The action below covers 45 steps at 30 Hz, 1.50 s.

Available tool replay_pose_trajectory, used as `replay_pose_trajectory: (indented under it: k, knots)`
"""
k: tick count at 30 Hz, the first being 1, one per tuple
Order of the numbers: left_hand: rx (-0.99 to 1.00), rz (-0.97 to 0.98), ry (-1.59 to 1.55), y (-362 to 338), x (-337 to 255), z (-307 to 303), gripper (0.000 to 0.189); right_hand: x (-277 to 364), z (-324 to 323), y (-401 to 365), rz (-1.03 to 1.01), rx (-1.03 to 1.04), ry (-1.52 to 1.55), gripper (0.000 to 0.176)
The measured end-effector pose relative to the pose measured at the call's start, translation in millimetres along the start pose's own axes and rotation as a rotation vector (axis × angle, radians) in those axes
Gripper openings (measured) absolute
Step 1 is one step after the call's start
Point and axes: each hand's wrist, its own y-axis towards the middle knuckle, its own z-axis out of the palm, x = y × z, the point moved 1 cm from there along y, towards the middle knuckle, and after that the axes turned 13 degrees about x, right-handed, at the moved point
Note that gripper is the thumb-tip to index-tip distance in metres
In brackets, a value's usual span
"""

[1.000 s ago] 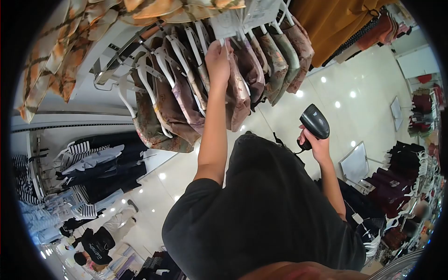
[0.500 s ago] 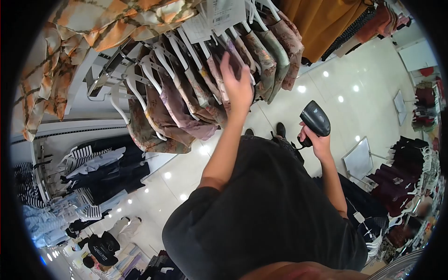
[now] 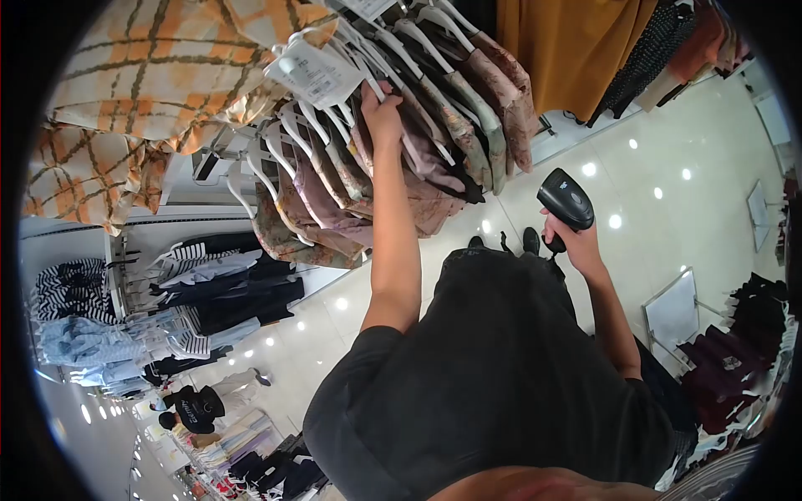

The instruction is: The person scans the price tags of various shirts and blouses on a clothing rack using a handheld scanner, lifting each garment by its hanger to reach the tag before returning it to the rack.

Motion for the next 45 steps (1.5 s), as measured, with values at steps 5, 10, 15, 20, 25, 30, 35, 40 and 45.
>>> replay_pose_trajectory:
  k: [5,10,15,20,25,30,35,40,45]
  knots:
    - [-0.037,-0.14,-0.213,-13.5,-36.1,3.6,0.03,0.4,-24.1,-0.3,0.023,0.01,0.019,0.016]
    - [-0.037,-0.111,-0.125,-31.0,-57.9,2.9,0.034,3.9,-41.6,-1.2,0.034,0.069,0.046,0.016]
    - [-0.038,-0.095,-0.106,-68.8,-62.7,-0.4,0.027,0.9,-59.5,3.1,0.053,0.139,0.019,0.018]
    - [-0.018,-0.211,-0.081,-124.7,-75.7,5.2,0.03,-3.6,-79.2,3.3,0.082,0.203,-0.036,0.018]
    - [-0.012,-0.185,-0.058,-162.9,-74.7,10.8,0.031,-3.9,-91.6,3.4,0.095,0.214,0.055,0.016]
    - [-0.043,-0.229,-0.129,-189.2,-78.7,25.0,0.03,-2.7,-103.3,2.7,0.152,0.312,-0.012,0.018]
    - [0.019,-0.281,-0.107,-216.8,-79.4,30.5,0.028,-5.9,-112.1,2.1,0.177,0.373,-0.005,0.018]
    - [-0.012,-0.288,-0.129,-244.3,-109.4,22.9,0.029,-8.8,-118.2,-2.1,0.214,0.404,0.003,0.017]
    - [-0.027,-0.244,-0.087,-269.8,-158.4,-4.3,0.032,-9.7,-117.9,-6.7,0.17,0.437,-0.035,0.016]
